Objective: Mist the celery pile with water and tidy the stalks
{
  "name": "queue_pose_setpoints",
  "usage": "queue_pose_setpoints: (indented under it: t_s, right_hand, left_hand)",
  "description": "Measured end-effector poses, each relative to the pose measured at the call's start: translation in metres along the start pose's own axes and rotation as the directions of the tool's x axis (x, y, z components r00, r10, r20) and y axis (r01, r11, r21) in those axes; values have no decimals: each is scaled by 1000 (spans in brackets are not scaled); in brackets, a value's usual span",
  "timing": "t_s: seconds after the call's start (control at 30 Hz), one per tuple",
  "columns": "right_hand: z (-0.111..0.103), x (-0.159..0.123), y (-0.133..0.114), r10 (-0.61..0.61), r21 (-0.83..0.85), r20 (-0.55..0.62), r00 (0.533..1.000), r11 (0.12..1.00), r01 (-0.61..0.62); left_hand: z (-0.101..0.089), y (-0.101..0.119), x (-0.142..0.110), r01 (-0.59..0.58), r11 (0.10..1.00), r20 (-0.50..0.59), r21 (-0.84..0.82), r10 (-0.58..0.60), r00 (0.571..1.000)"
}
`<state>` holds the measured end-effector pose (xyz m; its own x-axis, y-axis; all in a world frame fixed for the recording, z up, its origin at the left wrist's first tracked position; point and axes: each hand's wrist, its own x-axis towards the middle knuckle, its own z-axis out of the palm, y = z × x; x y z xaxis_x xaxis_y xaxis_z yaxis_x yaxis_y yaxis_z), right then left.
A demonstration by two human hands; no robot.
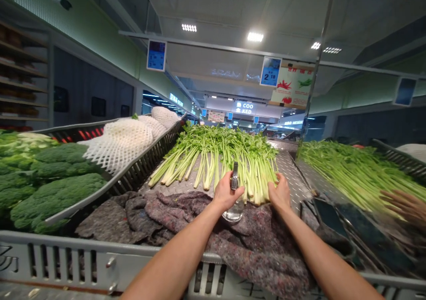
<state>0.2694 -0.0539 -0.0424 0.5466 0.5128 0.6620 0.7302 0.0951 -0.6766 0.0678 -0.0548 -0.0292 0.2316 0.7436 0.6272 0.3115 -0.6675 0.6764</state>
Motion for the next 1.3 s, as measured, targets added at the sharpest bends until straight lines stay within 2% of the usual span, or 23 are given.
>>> queue_pose_setpoints:
  t_s: [0.17,0.33,0.4,0.47,0.5,0.53,0.6,0.67,0.7,0.77,0.93,1.0,1.07,1.13,1.23,1.3]
  right_hand:
    - [0,-4,-5,-12,-17,16,1000,1000,12]
    - [-1,-7,-11,-37,43,-3,999,998,37]
    - [-2,-11,-21,-70,158,6,998,985,68]
    - [-2,-19,-36,-163,365,78,984,923,123]
    - [-2,-25,-44,-242,482,147,959,864,144]
    - [-2,-31,-52,-338,576,221,915,802,158]
    - [-3,-46,-67,-488,669,349,800,728,152]
    - [-3,-59,-75,-567,675,454,688,722,150]
    - [-2,-64,-77,-570,662,479,668,734,152]
    - [3,-69,-77,-530,638,493,690,759,127]
    - [11,-55,-65,-281,609,445,850,791,-57]
    - [7,-43,-61,-133,564,395,909,816,-126]
    - [-1,-32,-57,11,552,304,953,813,-186]
    - [-10,-24,-51,102,567,207,973,798,-204]
    - [-19,-16,-37,136,531,170,976,822,-206]
    - [-19,-13,-28,167,480,181,969,845,-236]
  left_hand:
    - [-4,5,-1,-15,999,25,39,14,1000]
    - [2,6,-7,-48,999,75,15,47,996]
    - [5,7,-8,-36,999,61,-13,37,997]
    - [6,7,-7,-11,999,12,-40,12,1000]
    - [6,8,-6,0,998,-20,-59,-1,1000]
    - [5,8,-5,9,996,-51,-86,-13,999]
    - [3,8,-2,31,988,-108,-154,-48,993]
    - [3,6,1,56,975,-134,-216,-87,987]
    - [4,5,1,63,969,-127,-240,-96,987]
    - [8,3,2,63,959,-76,-277,-87,993]
    - [23,4,-3,72,922,171,-380,-6,985]
    - [20,3,-3,33,942,175,-335,28,984]
    - [11,-1,1,-30,979,67,-203,44,997]
    - [-4,-10,8,-56,998,-102,-23,54,993]
    - [-26,-29,18,21,985,-334,169,37,942]
    - [-37,-40,20,31,967,-380,253,70,922]
